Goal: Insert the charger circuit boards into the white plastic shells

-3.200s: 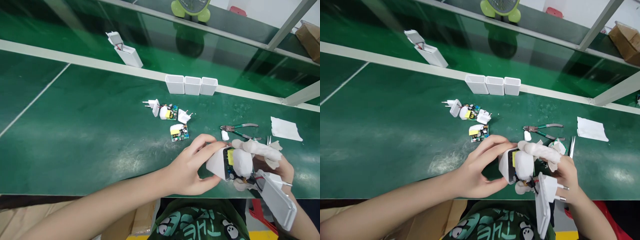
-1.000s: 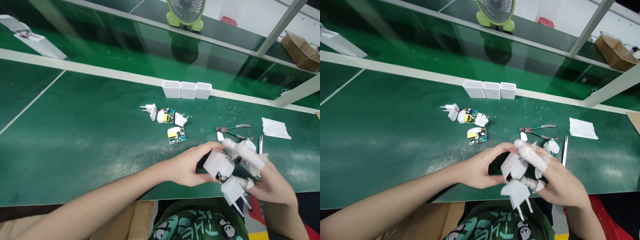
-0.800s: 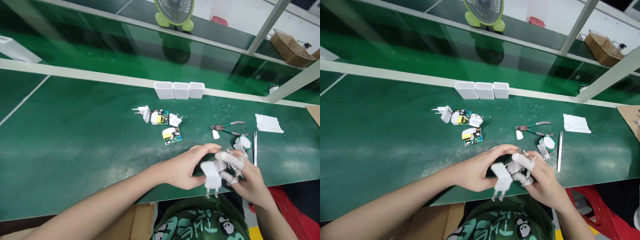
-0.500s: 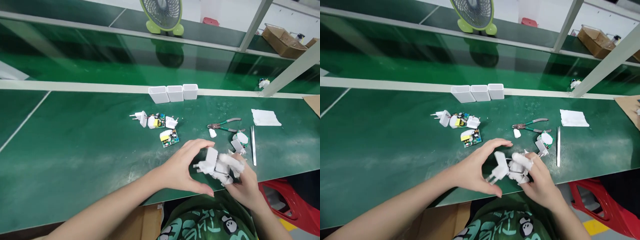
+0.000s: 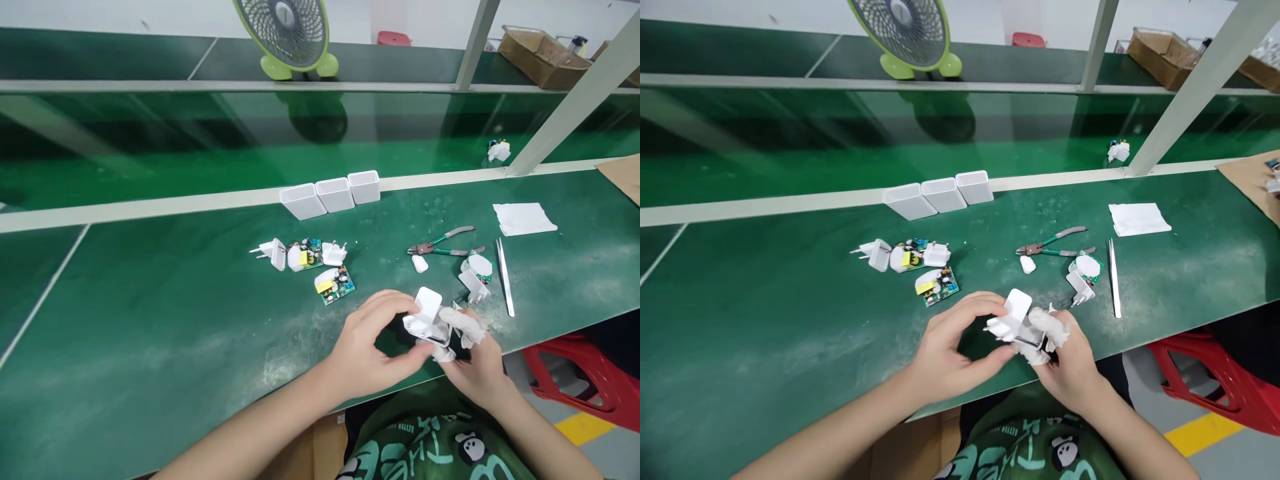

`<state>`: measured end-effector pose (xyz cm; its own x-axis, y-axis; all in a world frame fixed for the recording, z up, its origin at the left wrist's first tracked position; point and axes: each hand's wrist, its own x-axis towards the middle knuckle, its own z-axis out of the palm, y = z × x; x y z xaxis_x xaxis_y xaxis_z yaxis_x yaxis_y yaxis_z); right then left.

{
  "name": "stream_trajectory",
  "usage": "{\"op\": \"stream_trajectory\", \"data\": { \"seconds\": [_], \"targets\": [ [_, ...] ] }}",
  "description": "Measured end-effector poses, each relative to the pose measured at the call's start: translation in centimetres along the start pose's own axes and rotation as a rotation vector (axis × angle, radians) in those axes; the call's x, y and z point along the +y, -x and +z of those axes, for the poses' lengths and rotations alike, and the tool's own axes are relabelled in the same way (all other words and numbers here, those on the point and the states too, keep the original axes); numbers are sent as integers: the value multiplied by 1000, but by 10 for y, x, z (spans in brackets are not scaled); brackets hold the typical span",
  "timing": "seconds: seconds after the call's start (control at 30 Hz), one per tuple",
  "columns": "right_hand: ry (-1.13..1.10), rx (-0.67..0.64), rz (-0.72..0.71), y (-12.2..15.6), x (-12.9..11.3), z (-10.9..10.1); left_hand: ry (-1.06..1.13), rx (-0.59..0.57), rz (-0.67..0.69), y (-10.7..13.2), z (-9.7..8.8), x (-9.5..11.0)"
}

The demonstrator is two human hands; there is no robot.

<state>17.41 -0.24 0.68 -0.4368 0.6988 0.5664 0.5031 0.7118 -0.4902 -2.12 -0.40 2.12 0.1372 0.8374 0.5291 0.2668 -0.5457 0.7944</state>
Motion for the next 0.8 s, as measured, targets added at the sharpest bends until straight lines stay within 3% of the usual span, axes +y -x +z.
{"op": "stream_trajectory", "data": {
  "seconds": [0.13, 0.3, 0.47, 0.6, 0.67, 0.8],
  "targets": [
    [14, 5, 24, 3, 1, 2, -4, 87, -88, 1, 8, 5],
    [11, -9, 37, 3, 2, 1, 120, -9, -147, -1, -2, 4],
    [8, -5, 11, 5, 3, 1, 109, -124, 18, -7, -15, -3],
    [4, 15, 1, 5, 4, 1, -119, -213, 216, -7, -21, -2],
    [-8, 4, 4, 4, 4, 1, -182, -226, 257, -6, -22, -1],
    [-11, -27, -34, 2, 6, 0, -75, -228, 278, -3, -17, -6]
  ]
}}
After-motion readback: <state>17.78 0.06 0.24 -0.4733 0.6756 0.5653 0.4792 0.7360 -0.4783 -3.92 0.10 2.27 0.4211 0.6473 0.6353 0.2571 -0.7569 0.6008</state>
